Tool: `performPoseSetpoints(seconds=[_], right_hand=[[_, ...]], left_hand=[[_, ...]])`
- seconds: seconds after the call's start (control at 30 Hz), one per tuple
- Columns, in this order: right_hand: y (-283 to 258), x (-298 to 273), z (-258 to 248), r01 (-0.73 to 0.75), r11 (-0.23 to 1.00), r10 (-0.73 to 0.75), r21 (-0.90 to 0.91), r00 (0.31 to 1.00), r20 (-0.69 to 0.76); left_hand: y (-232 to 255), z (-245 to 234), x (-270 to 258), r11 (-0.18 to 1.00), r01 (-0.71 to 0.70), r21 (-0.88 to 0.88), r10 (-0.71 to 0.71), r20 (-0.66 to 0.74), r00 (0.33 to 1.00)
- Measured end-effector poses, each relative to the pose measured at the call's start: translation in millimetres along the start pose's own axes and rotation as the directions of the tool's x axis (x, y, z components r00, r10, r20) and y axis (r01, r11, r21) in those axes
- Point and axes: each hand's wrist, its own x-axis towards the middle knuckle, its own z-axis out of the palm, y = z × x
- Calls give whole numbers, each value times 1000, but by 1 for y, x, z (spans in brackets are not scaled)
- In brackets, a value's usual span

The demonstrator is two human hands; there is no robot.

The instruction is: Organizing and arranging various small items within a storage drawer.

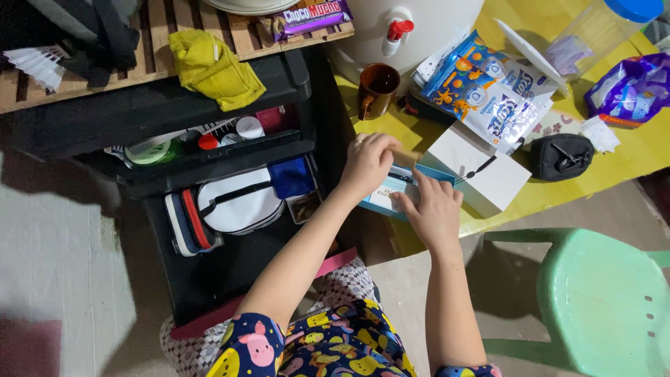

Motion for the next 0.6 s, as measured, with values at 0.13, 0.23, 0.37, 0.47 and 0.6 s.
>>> performPoseSetpoints(seconds=[0.13, 0.23, 0.37, 0.47, 0.6], right_hand=[[-5, 1, -6, -31, 999, 30, 22, 998, 48], [-7, 0, -8, -51, 996, 48, 74, 998, 38], [-3, -1, -4, -46, 998, 45, 43, 999, 32], [-2, -1, -2, -24, 1000, 24, 12, 999, 28], [-2, -2, 2, -14, 1000, 15, -25, 999, 35]], left_hand=[[-2, 0, -10, 975, -109, 194, 107, 23, 994], [-1, -1, -12, 922, -219, 319, 191, 120, 974], [-6, 9, -12, 882, -239, 405, 134, 271, 953], [-9, 15, -9, 876, -201, 439, 70, 295, 953], [4, 9, -4, 862, -172, 477, 89, 193, 977]])
